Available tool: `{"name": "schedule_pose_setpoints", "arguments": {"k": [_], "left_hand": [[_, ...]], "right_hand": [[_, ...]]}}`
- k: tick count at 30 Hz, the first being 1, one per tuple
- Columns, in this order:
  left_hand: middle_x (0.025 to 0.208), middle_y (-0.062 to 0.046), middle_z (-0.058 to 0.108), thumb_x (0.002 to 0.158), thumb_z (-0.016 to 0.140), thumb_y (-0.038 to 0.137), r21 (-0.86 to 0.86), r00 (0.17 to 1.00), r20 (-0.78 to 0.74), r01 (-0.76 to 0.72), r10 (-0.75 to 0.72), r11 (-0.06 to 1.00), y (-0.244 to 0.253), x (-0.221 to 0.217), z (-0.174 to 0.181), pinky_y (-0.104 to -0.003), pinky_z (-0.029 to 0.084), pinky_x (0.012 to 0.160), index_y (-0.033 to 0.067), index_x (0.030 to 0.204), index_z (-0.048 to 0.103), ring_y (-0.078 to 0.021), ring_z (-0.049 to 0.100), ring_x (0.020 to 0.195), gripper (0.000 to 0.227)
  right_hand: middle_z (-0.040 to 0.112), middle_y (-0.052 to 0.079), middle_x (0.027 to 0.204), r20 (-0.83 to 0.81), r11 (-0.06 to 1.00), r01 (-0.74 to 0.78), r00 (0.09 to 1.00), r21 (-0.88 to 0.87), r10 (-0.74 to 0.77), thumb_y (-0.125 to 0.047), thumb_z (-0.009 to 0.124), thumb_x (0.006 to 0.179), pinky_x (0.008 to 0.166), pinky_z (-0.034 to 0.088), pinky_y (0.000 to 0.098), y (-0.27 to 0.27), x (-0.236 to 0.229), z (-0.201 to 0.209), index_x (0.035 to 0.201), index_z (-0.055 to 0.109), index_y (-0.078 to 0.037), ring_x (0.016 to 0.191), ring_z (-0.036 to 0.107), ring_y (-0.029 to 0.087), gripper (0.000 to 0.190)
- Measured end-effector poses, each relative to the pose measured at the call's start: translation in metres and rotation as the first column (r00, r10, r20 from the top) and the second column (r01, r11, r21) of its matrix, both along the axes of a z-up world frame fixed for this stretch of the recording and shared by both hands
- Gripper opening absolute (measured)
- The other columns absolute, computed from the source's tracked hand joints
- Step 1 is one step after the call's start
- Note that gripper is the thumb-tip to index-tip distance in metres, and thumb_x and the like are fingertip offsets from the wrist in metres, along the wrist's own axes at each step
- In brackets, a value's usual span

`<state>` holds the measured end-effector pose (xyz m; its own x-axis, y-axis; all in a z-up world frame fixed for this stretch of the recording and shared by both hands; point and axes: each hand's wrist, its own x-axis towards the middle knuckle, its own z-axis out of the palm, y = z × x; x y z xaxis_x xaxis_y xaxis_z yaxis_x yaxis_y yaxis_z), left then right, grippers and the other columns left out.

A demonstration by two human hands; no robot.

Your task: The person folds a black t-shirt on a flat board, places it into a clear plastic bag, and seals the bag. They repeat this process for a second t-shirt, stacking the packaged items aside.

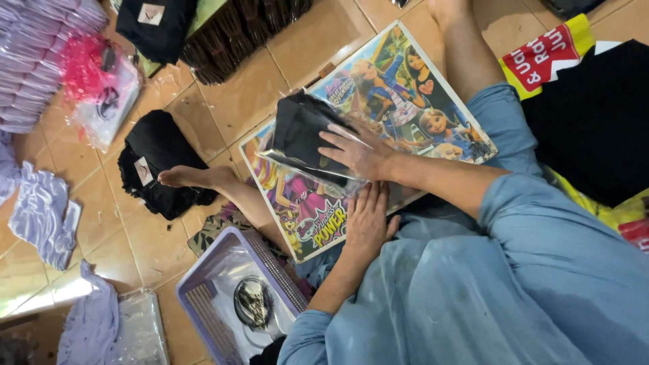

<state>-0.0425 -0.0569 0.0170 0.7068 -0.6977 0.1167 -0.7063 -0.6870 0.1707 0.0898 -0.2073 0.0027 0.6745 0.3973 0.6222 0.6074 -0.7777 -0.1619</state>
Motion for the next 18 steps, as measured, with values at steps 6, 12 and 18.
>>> {"name": "schedule_pose_setpoints", "arguments": {"k": [6, 12, 18], "left_hand": [[0.157, -0.016, 0.048, 0.073, 0.067, 0.060, -0.026, 0.985, 0.166, 0.058, -0.053, 0.998, 0.001, 0.005, -0.013, -0.049, 0.034, 0.109, 0.0103, 0.154, 0.044, -0.0307, 0.047, 0.140, 0.098], [0.115, -0.003, 0.076, 0.090, 0.067, 0.041, -0.361, 0.966, -0.250, -0.026, -0.070, 0.932, 0.023, 0.035, 0.048, -0.040, 0.054, 0.091, 0.0253, 0.123, 0.072, -0.0255, 0.070, 0.113, 0.037], [0.154, -0.022, 0.044, 0.105, 0.050, 0.037, -0.179, 0.941, -0.170, -0.322, 0.293, 0.930, 0.040, 0.118, 0.096, -0.053, 0.032, 0.120, 0.0075, 0.150, 0.049, -0.0419, 0.036, 0.147, 0.054]], "right_hand": [[0.054, 0.013, 0.148, -0.024, 0.997, 0.048, 0.999, 0.059, -0.046, -0.029, 0.069, 0.094, 0.118, 0.035, 0.0504, 0.046, 0.077, -0.088, 0.143, 0.057, -0.019, 0.143, 0.044, 0.037, 0.051], [0.043, 0.017, 0.158, -0.142, 0.994, -0.106, 0.985, -0.036, 0.100, -0.047, 0.058, 0.091, 0.117, 0.028, 0.0614, -0.006, 0.035, -0.041, 0.145, 0.050, -0.009, 0.152, 0.035, 0.038, 0.066], [0.051, 0.009, 0.155, -0.015, 0.988, -0.067, 0.998, -0.138, 0.065, -0.042, 0.058, 0.092, 0.125, 0.022, 0.0544, -0.036, -0.066, 0.017, 0.147, 0.052, -0.011, 0.152, 0.039, 0.026, 0.064]]}}
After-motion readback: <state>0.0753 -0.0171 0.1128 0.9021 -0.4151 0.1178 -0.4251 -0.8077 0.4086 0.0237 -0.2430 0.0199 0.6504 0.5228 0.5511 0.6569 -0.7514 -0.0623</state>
